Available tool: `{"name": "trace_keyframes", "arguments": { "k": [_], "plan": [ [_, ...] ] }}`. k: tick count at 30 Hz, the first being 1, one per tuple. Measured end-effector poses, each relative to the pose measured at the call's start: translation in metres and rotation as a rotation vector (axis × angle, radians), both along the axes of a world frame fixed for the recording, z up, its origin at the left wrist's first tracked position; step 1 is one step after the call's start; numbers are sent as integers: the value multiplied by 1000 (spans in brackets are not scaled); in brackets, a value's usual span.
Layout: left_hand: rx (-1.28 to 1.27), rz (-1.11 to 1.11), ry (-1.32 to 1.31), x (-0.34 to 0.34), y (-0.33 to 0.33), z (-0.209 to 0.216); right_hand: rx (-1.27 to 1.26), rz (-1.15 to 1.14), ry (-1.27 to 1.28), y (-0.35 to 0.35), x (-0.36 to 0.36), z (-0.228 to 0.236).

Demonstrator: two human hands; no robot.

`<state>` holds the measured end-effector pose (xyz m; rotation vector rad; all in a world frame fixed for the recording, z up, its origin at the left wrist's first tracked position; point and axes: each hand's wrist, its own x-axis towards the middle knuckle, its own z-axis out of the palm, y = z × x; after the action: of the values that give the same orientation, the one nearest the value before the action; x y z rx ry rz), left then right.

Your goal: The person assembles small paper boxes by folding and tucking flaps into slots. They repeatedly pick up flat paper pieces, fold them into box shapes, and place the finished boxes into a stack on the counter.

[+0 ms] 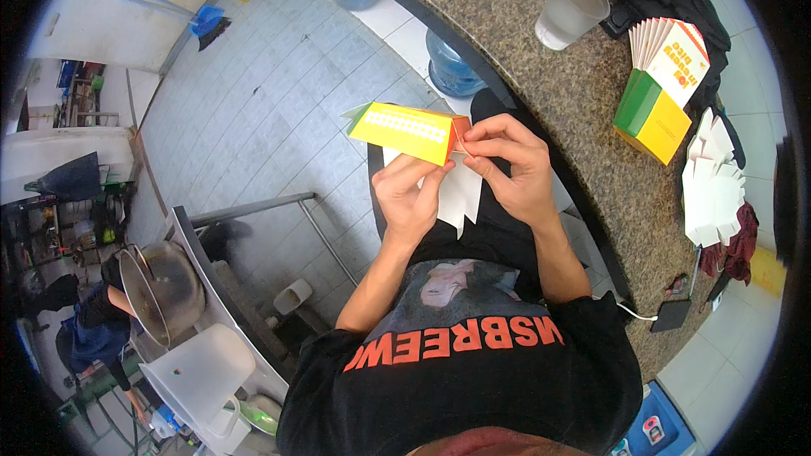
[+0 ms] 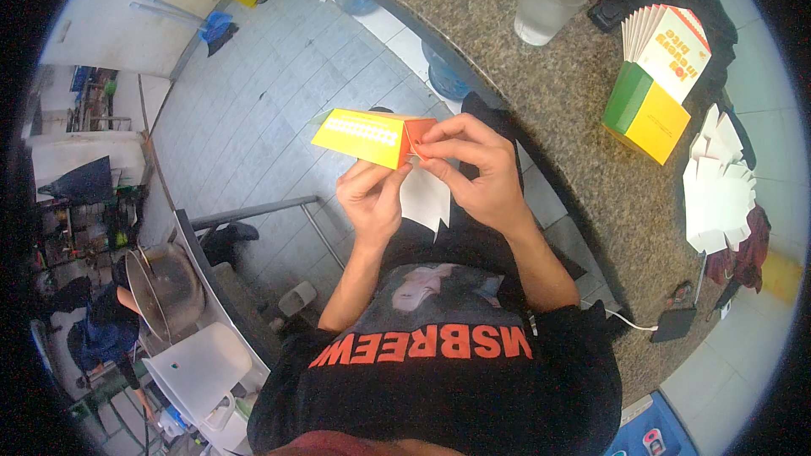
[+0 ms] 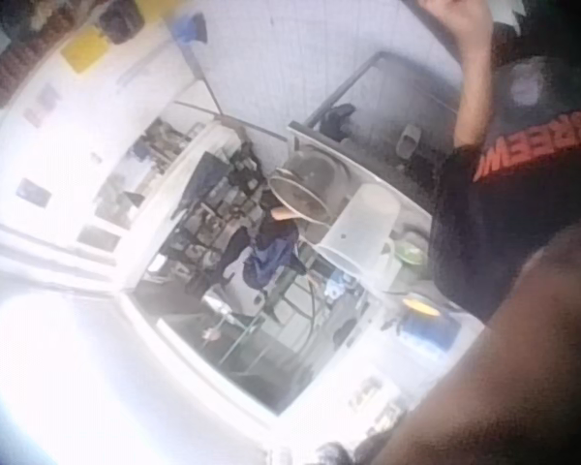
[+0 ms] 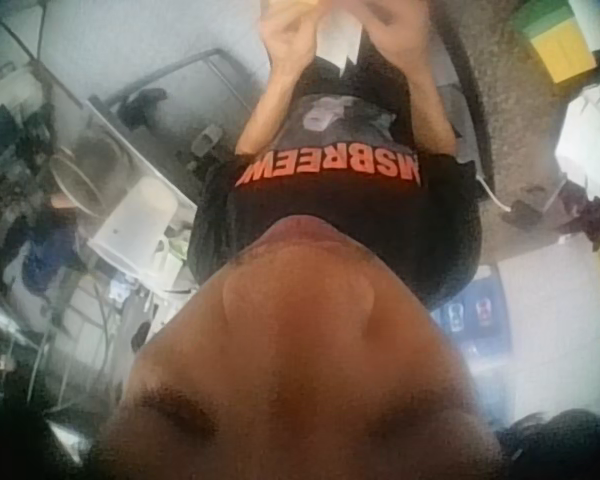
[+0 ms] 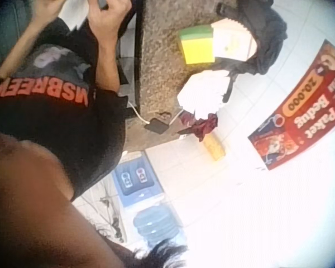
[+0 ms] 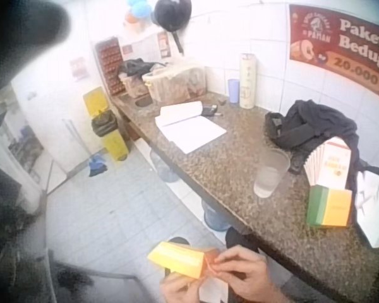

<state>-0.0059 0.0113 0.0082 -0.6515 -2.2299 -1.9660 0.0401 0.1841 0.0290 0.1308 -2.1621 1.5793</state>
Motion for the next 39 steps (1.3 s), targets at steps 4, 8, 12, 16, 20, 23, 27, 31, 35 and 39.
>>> {"name": "trace_keyframes", "arguments": {
  "k": [4, 8, 12, 16, 20, 23, 27, 31, 35, 39],
  "plan": [
    [-57, 29, 98, -2, -1, 0, 34, 21, 19, 3, -2, 2],
    [-16, 37, 38, 1, 1, 4, 34, 41, 9, 5, -2, 7],
    [-12, 29, 78, -1, 2, 7, -28, 28, 8, 3, -1, 4],
    [-13, 20, 100, -2, 3, 11, 36, 22, 18, 9, -1, 5],
    [-16, 18, 109, -1, 2, 11, -36, 53, 18, 6, 1, 4],
    [-2, 24, 113, -1, 3, 10, -37, 76, 17, 7, 1, 6],
    [-4, 21, 153, -1, 2, 6, -22, 78, 27, 7, 2, 9],
    [9, 46, 184, -2, 5, 7, 8, 70, 38, 8, 1, 11],
    [18, 25, 191, -3, 3, 3, 68, 68, 46, 8, 2, 12],
    [-22, 38, 202, -3, 3, 8, 164, 60, 65, 9, 2, 14]
  ]
}}
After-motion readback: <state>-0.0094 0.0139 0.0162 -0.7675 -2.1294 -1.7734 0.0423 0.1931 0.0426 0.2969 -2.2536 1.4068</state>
